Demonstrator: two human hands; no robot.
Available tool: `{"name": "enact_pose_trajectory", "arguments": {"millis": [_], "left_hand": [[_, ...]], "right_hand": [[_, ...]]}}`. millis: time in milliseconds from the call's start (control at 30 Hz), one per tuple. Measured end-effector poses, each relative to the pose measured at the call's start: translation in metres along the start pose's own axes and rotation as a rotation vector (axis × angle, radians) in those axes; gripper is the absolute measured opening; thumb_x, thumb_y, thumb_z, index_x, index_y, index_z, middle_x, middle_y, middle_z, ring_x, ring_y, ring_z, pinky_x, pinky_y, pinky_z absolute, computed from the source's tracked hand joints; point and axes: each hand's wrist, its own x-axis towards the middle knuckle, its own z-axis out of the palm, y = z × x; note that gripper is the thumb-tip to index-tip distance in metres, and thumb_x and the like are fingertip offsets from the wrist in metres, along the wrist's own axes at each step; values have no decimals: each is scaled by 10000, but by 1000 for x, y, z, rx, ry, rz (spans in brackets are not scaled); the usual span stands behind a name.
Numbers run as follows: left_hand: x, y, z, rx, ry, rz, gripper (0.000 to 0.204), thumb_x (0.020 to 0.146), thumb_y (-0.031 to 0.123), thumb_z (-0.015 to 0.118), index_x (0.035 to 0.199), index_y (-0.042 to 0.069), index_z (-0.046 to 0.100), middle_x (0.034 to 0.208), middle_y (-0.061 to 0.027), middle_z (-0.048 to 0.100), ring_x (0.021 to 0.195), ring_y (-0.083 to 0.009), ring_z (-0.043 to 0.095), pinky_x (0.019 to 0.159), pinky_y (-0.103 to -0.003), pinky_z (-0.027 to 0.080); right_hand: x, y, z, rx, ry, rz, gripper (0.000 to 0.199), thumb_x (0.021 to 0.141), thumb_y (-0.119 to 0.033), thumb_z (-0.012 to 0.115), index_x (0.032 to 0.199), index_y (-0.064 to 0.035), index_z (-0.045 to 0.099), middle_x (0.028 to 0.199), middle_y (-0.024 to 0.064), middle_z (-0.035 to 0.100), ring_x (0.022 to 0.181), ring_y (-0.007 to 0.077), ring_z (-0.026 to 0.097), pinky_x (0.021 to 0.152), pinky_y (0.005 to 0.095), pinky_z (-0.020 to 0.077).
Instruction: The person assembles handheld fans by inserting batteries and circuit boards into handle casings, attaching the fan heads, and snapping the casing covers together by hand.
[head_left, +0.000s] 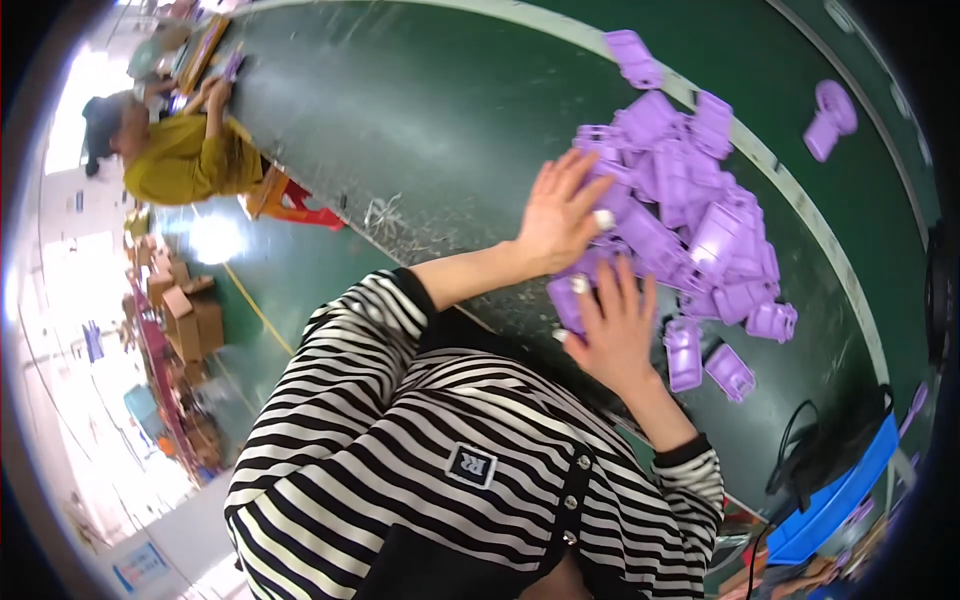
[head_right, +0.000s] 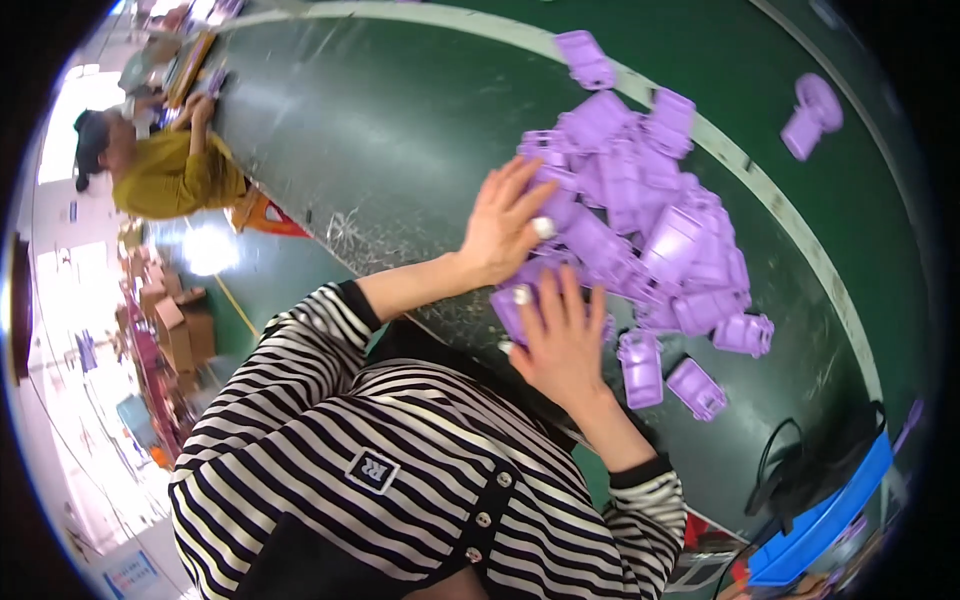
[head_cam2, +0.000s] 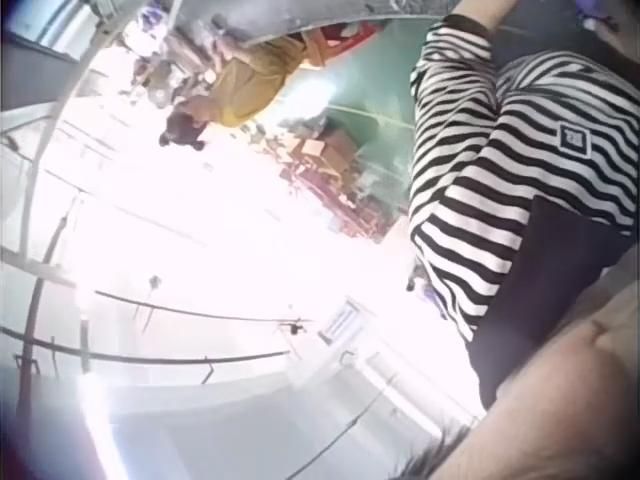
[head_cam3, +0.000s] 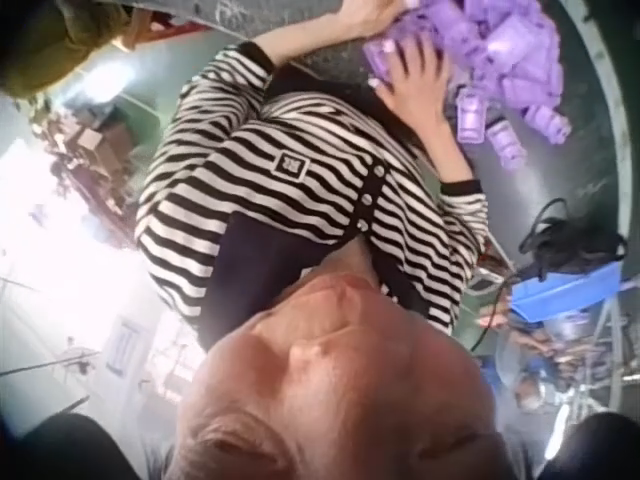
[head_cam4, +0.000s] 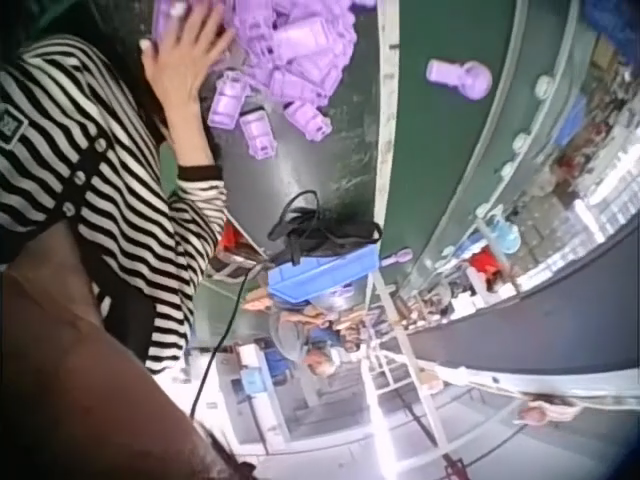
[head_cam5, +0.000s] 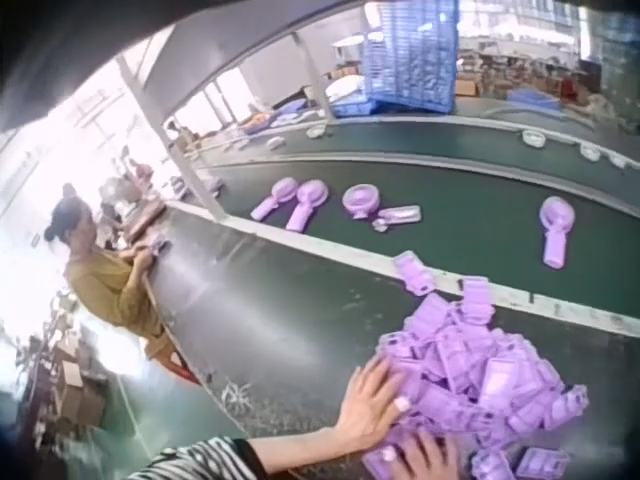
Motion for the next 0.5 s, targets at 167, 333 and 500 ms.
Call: {"name": "enact_pose_trajectory", "arguments": {"millis": [167,333,500], "left_hand": [[-12,-10,0,-151,256,26,381,715,256,608,1054,87,579,1287,-183,389,1207,-402,339,970,-540,292],[-48,0,-22,-381,389,-122,535,688,288,609,1135,14,503,1289,-226,361,1238,-408,289,1002,-559,238],[-113,-7,-31,-556,380,-124,472,694,226,634,1076,-24,512,1216,-223,418,1186,-399,344,1004,-492,275]], "right_hand": [[-9,-2,3,-212,16,-31,629,762,-354,550,1275,-39,369,1340,216,337,1250,430,276,997,582,174],[-12,-9,-4,-352,135,-90,446,831,-300,513,1140,21,485,1229,244,424,1099,420,416,926,509,318],[70,6,-16,-520,224,-2,451,868,-305,502,1169,31,481,1255,229,416,1154,374,396,972,455,293]]}}
